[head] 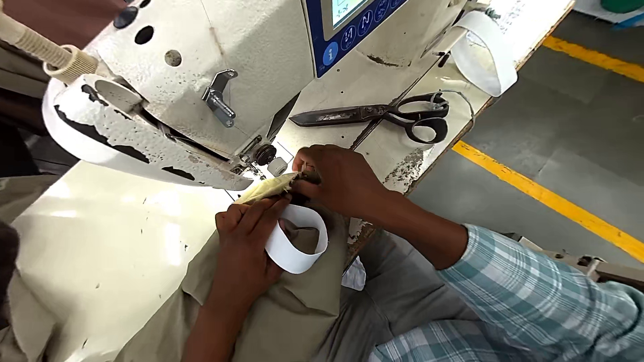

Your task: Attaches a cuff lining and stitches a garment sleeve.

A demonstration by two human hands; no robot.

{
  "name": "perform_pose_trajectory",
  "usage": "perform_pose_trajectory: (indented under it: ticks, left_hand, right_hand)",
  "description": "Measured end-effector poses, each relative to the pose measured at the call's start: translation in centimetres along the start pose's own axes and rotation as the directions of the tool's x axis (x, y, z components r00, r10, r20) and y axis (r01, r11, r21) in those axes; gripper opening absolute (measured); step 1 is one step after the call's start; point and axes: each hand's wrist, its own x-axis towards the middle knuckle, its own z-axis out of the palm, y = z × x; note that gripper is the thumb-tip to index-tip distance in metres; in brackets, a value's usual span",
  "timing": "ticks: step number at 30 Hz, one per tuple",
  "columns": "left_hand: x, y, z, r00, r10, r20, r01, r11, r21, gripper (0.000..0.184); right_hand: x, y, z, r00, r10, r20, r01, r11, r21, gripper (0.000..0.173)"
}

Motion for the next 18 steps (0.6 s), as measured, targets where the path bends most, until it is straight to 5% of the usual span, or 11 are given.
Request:
perform_pose_trajectory:
  ticks: [2, 5, 11, 18]
  left_hand:
    - [-0.1, 0.5, -0.1, 0.999, 0.012, 0.041, -0.013, 1.0, 0.022, 0.043]
    - [-0.2, 0.8, 0.1, 0.997, 0.014, 0.077, -0.018, 0.999, 0.045, 0.047]
    - [-0.1, 0.8, 0.3, 0.998, 0.01, 0.057, -0.013, 0.999, 0.052, 0.048]
    - [-0.1, 0.7, 0.5, 0.998, 0.028, 0.054, -0.029, 0.999, 0.035, 0.05]
  right_hand:
    - [0.4, 0.1, -0.7, 0.997, 0.038, 0.068, -0.043, 0.996, 0.073, 0.012]
    - [0.3, 0.4, -1.8, 0.988, 0.072, 0.137, -0.094, 0.981, 0.167, 0.012]
    - [0.8, -1.0, -2.2, 0.952, 0.18, 0.245, -0.194, 0.981, 0.032, 0.035]
    - [1.9, 0.9, -2.3, 0.939, 0.067, 0.339, -0.138, 0.972, 0.192, 0.009]
